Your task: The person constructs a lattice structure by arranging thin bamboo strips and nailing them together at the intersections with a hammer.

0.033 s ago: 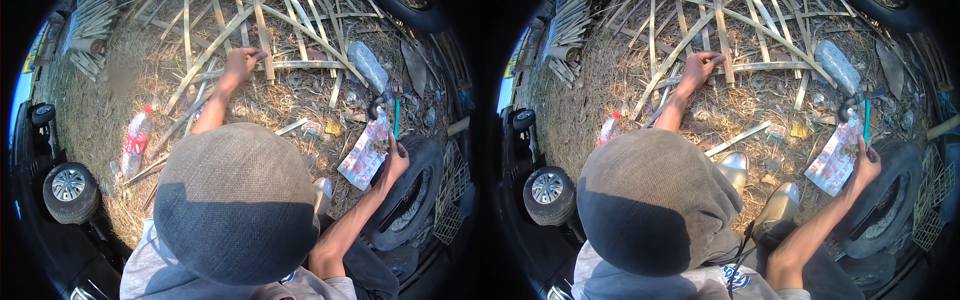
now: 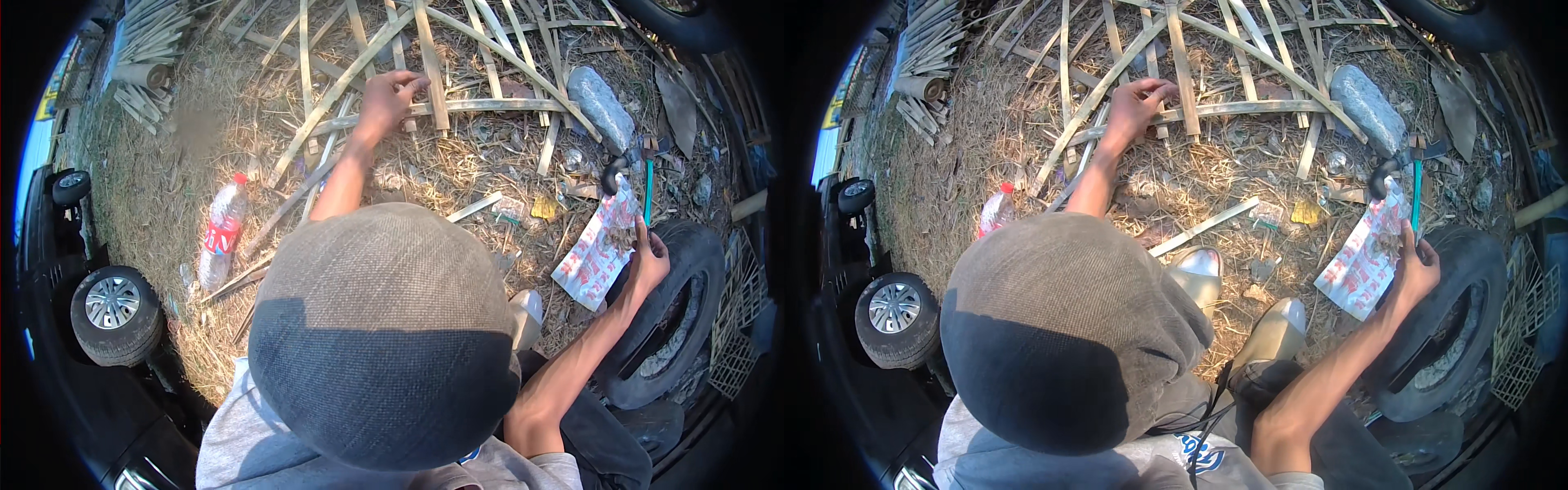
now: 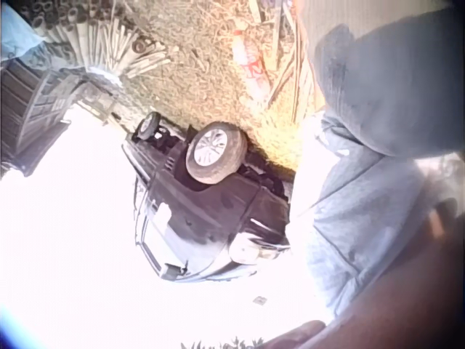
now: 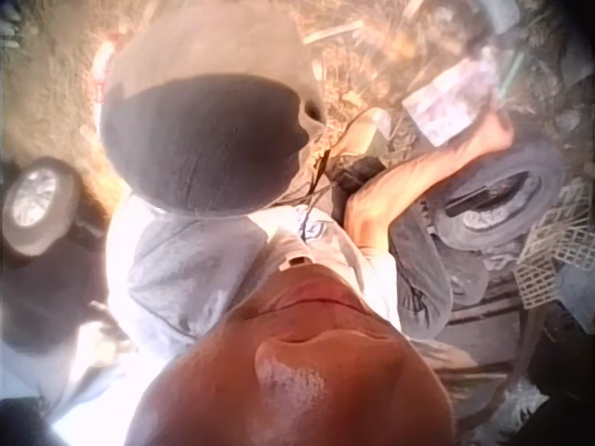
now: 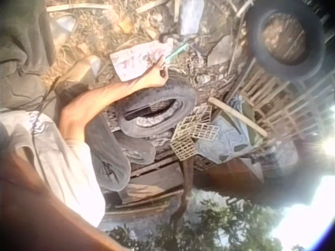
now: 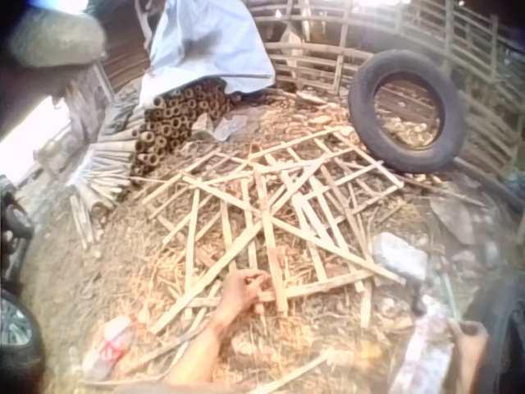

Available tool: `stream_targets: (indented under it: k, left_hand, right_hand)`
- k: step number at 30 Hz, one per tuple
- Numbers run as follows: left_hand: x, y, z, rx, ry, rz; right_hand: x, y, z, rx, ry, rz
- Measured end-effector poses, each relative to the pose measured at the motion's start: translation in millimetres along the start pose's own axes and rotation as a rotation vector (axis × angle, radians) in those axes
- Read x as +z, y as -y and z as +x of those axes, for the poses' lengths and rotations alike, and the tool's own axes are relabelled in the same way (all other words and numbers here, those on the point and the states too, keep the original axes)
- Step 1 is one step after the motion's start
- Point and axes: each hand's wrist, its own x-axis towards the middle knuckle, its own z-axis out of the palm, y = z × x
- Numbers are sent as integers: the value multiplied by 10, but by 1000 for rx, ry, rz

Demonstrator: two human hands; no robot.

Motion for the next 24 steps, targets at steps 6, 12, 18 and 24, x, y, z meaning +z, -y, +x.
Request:
stream_targets:
  k: [6,12,18,24]
  left_hand:
    - [-589,-55,-208,92,-227,-234]
    - [-610,1,-948,-52,-201,-438]
    - [-183,57,-1784,-315,19,-536]
    - [401,-312,-1592,-365,171,-571]
  right_hand:
    - [44,558,-248,-10,-8,130]
    - [138,1389,-459,-140,83,486]
    - [405,2527,-519,-332,251,669]
    - [825,3604,357,-431,570,337]
